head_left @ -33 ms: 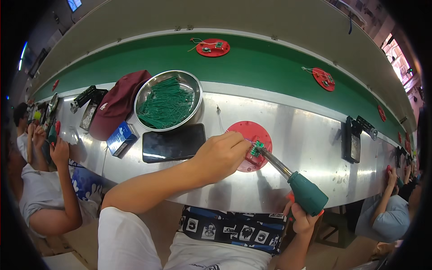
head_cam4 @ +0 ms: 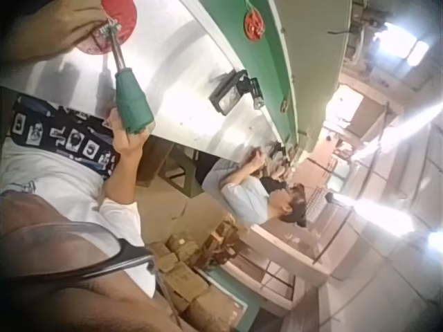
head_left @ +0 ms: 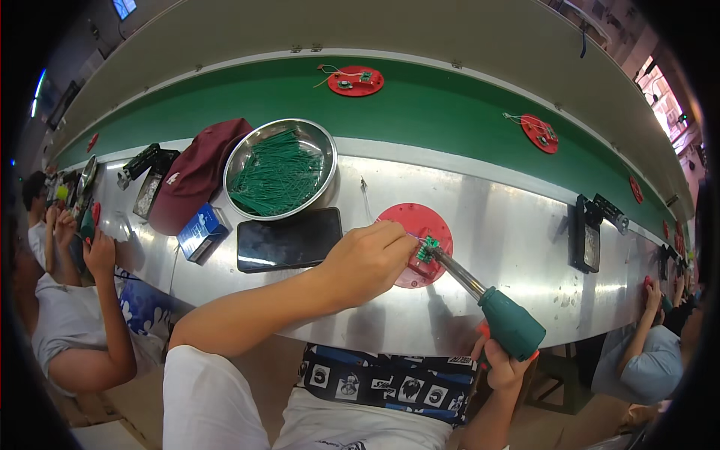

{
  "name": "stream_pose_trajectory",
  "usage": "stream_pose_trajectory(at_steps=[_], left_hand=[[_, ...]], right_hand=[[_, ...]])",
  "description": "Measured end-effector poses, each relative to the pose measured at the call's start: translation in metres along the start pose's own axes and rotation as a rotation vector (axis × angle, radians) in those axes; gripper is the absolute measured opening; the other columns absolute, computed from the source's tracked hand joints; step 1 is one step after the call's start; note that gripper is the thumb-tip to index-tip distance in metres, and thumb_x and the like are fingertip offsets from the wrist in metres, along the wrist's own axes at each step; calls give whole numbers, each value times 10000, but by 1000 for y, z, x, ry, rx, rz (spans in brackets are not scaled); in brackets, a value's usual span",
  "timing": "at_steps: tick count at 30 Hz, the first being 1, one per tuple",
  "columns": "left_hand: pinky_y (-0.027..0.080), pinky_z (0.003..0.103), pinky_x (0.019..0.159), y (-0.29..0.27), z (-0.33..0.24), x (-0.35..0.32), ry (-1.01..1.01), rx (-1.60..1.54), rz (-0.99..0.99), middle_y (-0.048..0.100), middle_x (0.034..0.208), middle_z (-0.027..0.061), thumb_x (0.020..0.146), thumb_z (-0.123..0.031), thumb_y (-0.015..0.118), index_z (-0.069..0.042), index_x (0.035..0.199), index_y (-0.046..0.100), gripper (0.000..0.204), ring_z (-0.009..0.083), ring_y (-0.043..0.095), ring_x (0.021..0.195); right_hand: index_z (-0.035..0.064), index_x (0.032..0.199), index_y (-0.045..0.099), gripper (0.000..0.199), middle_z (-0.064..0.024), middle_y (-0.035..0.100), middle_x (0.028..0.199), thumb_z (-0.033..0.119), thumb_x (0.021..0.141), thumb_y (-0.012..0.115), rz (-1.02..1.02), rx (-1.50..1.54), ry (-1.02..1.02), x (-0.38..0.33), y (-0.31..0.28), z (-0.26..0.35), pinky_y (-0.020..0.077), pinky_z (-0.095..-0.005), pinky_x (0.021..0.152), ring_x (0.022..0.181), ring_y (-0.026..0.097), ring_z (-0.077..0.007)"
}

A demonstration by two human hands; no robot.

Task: The person repeatedly retrieves round bases from a conveyor belt, takes wires from a bowl, solders the wires to the circuit boards on the bases using a soldering iron, and places the assembled pieces back onto the conveyor belt.

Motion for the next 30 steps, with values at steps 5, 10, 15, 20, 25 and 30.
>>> stream_pose_trajectory(at_steps=[5, 10, 15, 20, 25, 30], left_hand=[[533, 360, 612, 0, -1, 0, 20, -7, -20, 574, 796, 99, 761, -20, 647, 11, 907, 627, 151, 264, 614, 724], [533, 370, 626, 2, 3, 2, -8, -27, 36, 614, 838, 127, 764, 28, 682, 52, 950, 657, 189, 283, 624, 735], [530, 373, 620, 2, 4, 3, -2, -27, 26, 605, 825, 124, 771, 17, 676, 49, 951, 655, 183, 281, 621, 730], [532, 372, 622, -1, 1, 1, 9, -35, 8, 607, 829, 125, 776, 13, 668, 47, 957, 654, 185, 283, 626, 735], [536, 369, 632, 1, 2, 0, 6, -19, 20, 607, 828, 125, 777, 15, 666, 45, 946, 655, 173, 282, 626, 734], [538, 356, 629, 3, 3, 1, 26, 17, 25, 597, 819, 115, 768, -14, 658, 28, 917, 638, 156, 269, 626, 740]], right_hand=[[-85, 1248, 535, 429, -193, 619, 983, 105, 878, 641, 73, 2, 13, 1, 5, -2, 483, -286, 455, 560, 581, -202], [-112, 1167, 593, 397, -152, 643, 864, -1, 786, 606, -75, 99, 194, 5, -1, -10, 463, -267, 474, 535, 609, -181], [-98, 1248, 534, 464, -174, 633, 909, 123, 848, 614, -28, 156, 226, 6, -4, -22, 480, -291, 463, 551, 599, -214], [-108, 1309, 444, 570, -230, 608, 960, 217, 882, 634, -120, 176, 37, 1, -15, -8, 480, -290, 409, 514, 577, -232], [-116, 1233, 564, 448, -220, 654, 985, 58, 828, 648, -111, 180, 65, -1, -6, -2, 490, -303, 477, 564, 610, -221], [-105, 1176, 594, 376, -166, 671, 910, -30, 808, 593, -20, 51, 108, 6, -1, -4, 463, -274, 484, 543, 605, -176]])
Point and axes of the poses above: each hand's wrist, its own x-axis towards the middle knuckle, its own y-axis out of the palm, z = x × y, the point moved 9 cm from there along x, towards the middle knuckle
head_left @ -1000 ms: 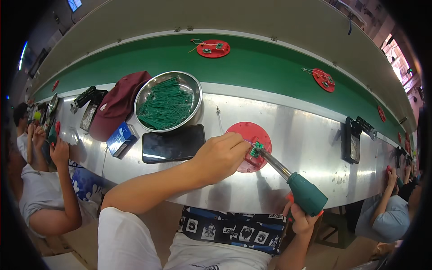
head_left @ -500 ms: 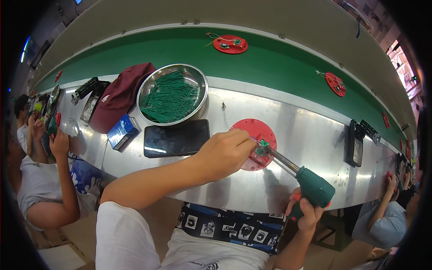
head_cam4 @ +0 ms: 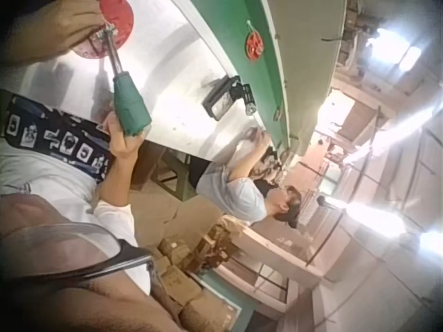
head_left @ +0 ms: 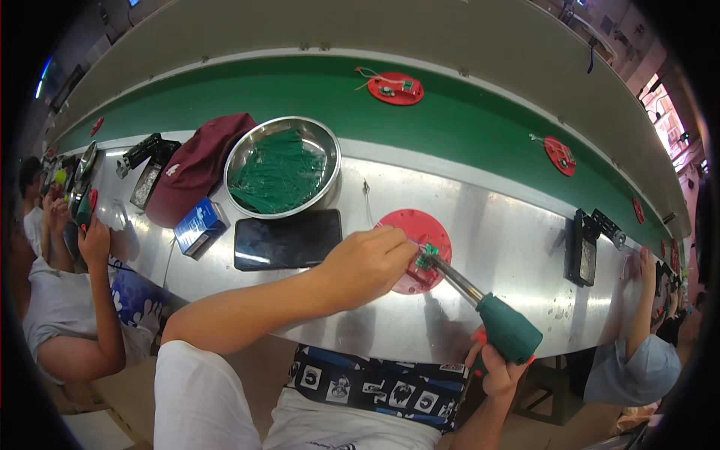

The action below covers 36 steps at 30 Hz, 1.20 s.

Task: The person repeatedly retrieves round bases from a conveyor belt, takes wires from a bowl, solders the wires to the circuit boards on the bases using a soldering iron, and places the assembled pieces back onto the conveyor belt.

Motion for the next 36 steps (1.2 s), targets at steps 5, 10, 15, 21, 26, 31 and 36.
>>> stream_pose_trajectory(at_steps=[5, 10, 15, 21, 26, 31, 36], left_hand=[[530, 367, 627, 1, 1, 0, -12, -24, -1, 610, 815, 122, 776, 17, 670, 41, 927, 656, 154, 279, 622, 712], [537, 364, 628, 0, 0, -2, -4, -27, -23, 621, 827, 125, 768, 21, 673, 45, 926, 657, 161, 279, 630, 724], [541, 371, 630, 0, 0, -2, -16, -31, -5, 626, 830, 128, 760, 21, 675, 44, 930, 658, 172, 282, 635, 730], [539, 376, 631, 2, 1, -2, -24, -26, 7, 624, 825, 131, 754, 19, 676, 44, 928, 657, 176, 284, 633, 728], [536, 367, 604, 4, 0, -1, 11, 10, 3, 586, 793, 108, 766, -38, 653, 12, 900, 622, 146, 271, 623, 714], [525, 393, 583, 5, 2, -3, -170, -6, 38, 585, 760, 127, 818, -43, 644, 14, 883, 626, 89, 308, 617, 657], [518, 395, 599, -6, -6, 0, -292, -196, -19, 598, 790, 147, 869, -64, 641, 30, 948, 640, 123, 332, 621, 670]], right_hand=[[-97, 1171, 577, 367, -154, 654, 889, 17, 824, 612, -32, 81, 48, 1, 0, -2, 454, -269, 468, 552, 607, -182], [-104, 1272, 515, 498, -203, 644, 949, 147, 858, 631, -129, 116, -19, -2, -11, -1, 488, -311, 447, 544, 599, -227], [-102, 1346, 408, 599, -252, 608, 949, 238, 903, 625, -132, 51, -131, -5, -24, -5, 463, -303, 368, 463, 560, -238], [-115, 1332, 406, 581, -263, 605, 950, 215, 899, 610, -142, 125, -107, -4, -26, -9, 458, -300, 361, 442, 559, -242], [-123, 1321, 403, 558, -270, 597, 960, 204, 910, 593, -174, 140, -156, -3, -29, -9, 460, -313, 354, 432, 558, -247], [-108, 1308, 471, 547, -239, 613, 1069, 193, 889, 652, -207, 222, -122, -3, -40, -13, 526, -326, 405, 682, 646, -275], [-105, 1306, 470, 532, -231, 613, 1079, 173, 887, 642, -222, 227, -118, -5, -41, -12, 531, -332, 402, 727, 653, -281]])
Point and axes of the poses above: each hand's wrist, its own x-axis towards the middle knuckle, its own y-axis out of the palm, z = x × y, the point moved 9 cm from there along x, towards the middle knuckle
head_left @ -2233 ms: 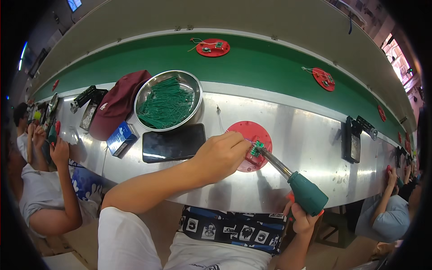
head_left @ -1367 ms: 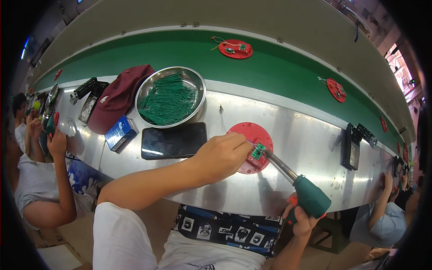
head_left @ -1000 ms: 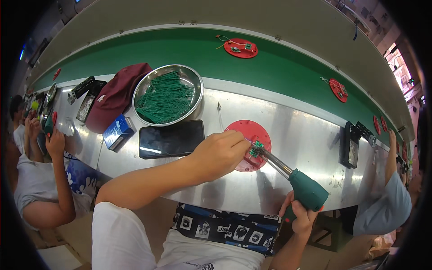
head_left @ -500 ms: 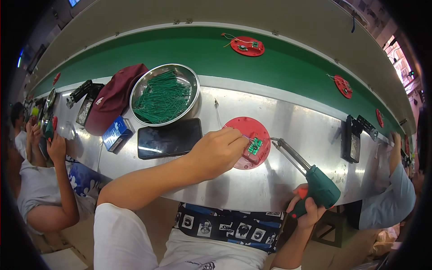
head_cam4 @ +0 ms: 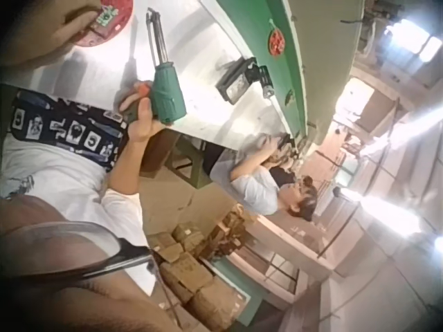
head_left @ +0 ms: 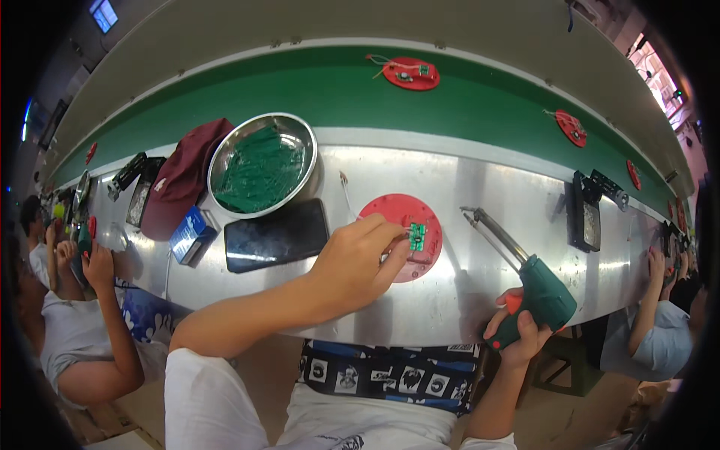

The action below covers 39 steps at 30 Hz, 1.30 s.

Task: The person repeatedly retrieves round bases from a conveyor belt, takes wires from a bowl, solders the wires to the circuit boards on the bases using a soldering iron, and places the assembled pieces back onto the conveyor belt.

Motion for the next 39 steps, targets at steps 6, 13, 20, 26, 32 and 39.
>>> stream_pose_trajectory(at_steps=[6, 13, 20, 26, 32, 39], left_hand=[[481, 427, 642, -39, -5, 12, 36, 81, -171, 568, 840, 169, 892, -20, 625, 59, 1107, 629, 229, 342, 577, 715], [474, 380, 634, -35, -26, 12, 213, 148, -84, 569, 850, 157, 882, 15, 628, 58, 1251, 590, 374, 300, 555, 706], [491, 403, 619, -2, 8, 4, 53, 13, 28, 609, 742, 131, 830, 11, 666, -6, 1021, 621, 196, 310, 617, 702], [496, 405, 620, 2, 3, 2, 152, 159, 56, 607, 740, 127, 788, 12, 672, -4, 846, 623, 78, 309, 612, 699], [499, 400, 622, 5, 8, 1, 177, 160, 32, 602, 737, 125, 775, 13, 679, 0, 816, 628, 66, 302, 606, 682], [500, 396, 617, 5, 8, 0, 171, 114, 21, 606, 743, 125, 771, 16, 678, 5, 829, 644, 68, 300, 608, 676]], right_hand=[[-117, 1331, 405, 566, -261, 600, 997, 220, 920, 600, 6, -104, -79, -3, 4, -1, 469, -311, 371, 449, 569, -238], [-87, 1317, 467, 636, -255, 621, 1049, 305, 874, 697, 108, -220, -70, -10, 20, 4, 475, -280, 422, 484, 577, -217], [-106, 1321, 479, 579, -262, 616, 1049, 239, 891, 653, 207, -219, -62, -15, 33, 6, 465, -278, 436, 552, 590, -222], [-114, 1321, 480, 535, -251, 607, 1071, 158, 879, 606, 293, -289, 31, -19, 39, 5, 481, -302, 482, 598, 599, -227], [-92, 1223, 590, 410, -203, 666, 1023, -40, 816, 597, 225, -165, 79, -13, 44, 7, 499, -283, 553, 611, 615, -177], [-92, 1198, 597, 394, -170, 658, 942, -20, 811, 608, 201, -192, 160, -12, 41, 5, 486, -274, 540, 603, 617, -182]])
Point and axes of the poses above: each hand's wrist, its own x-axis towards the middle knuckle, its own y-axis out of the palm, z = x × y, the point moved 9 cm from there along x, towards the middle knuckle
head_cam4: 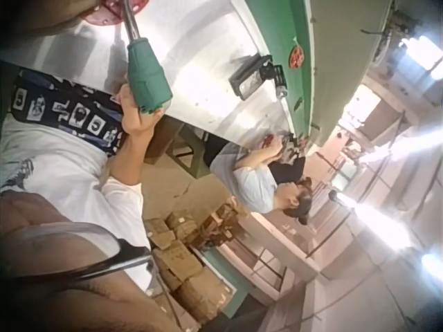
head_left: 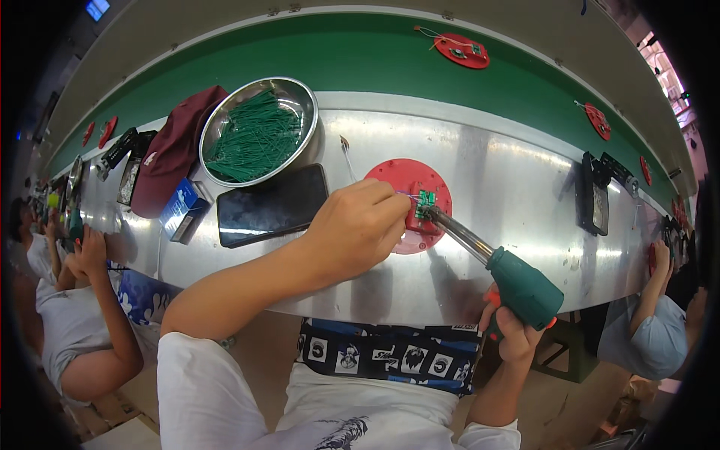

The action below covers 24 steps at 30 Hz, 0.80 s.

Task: The person repeatedly retrieves round bases from a conveyor belt, takes wires from a bowl, solders the wires to the circuit boards on the bases using a soldering iron, and places the assembled pieces back onto the conveyor belt.

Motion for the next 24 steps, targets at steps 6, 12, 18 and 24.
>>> stream_pose_trajectory(at_steps=[6, 12, 18, 24], left_hand=[[503, 390, 614, -2, 2, 1, 8, 18, 1, 613, 737, 129, 771, 15, 679, 6, 845, 658, 77, 298, 610, 664], [503, 382, 601, 0, 1, 5, 7, -8, 5, 622, 738, 130, 771, 18, 680, 9, 855, 663, 86, 293, 613, 651], [498, 378, 577, -5, 2, 2, -6, -35, -30, 627, 726, 130, 774, 25, 684, 9, 857, 669, 86, 290, 611, 631], [489, 363, 561, -4, 0, 4, -13, -23, -16, 622, 714, 125, 780, 11, 692, 0, 856, 673, 79, 276, 607, 617]], right_hand=[[-83, 1238, 566, 424, -153, 635, 905, 62, 843, 620, 40, 118, 54, 11, -2, -9, 476, -293, 491, 590, 613, -201], [-143, 1326, 410, 621, -295, 607, 975, 245, 899, 640, -114, 83, -199, 4, -38, -2, 453, -299, 358, 455, 589, -262], [-147, 1330, 379, 567, -283, 595, 984, 226, 946, 566, -200, 20, -291, 11, -61, 8, 455, -297, 340, 430, 572, -236], [-127, 1288, 424, 489, -276, 603, 983, 194, 942, 552, -252, 131, -227, 16, -69, 4, 469, -312, 360, 440, 566, -228]])
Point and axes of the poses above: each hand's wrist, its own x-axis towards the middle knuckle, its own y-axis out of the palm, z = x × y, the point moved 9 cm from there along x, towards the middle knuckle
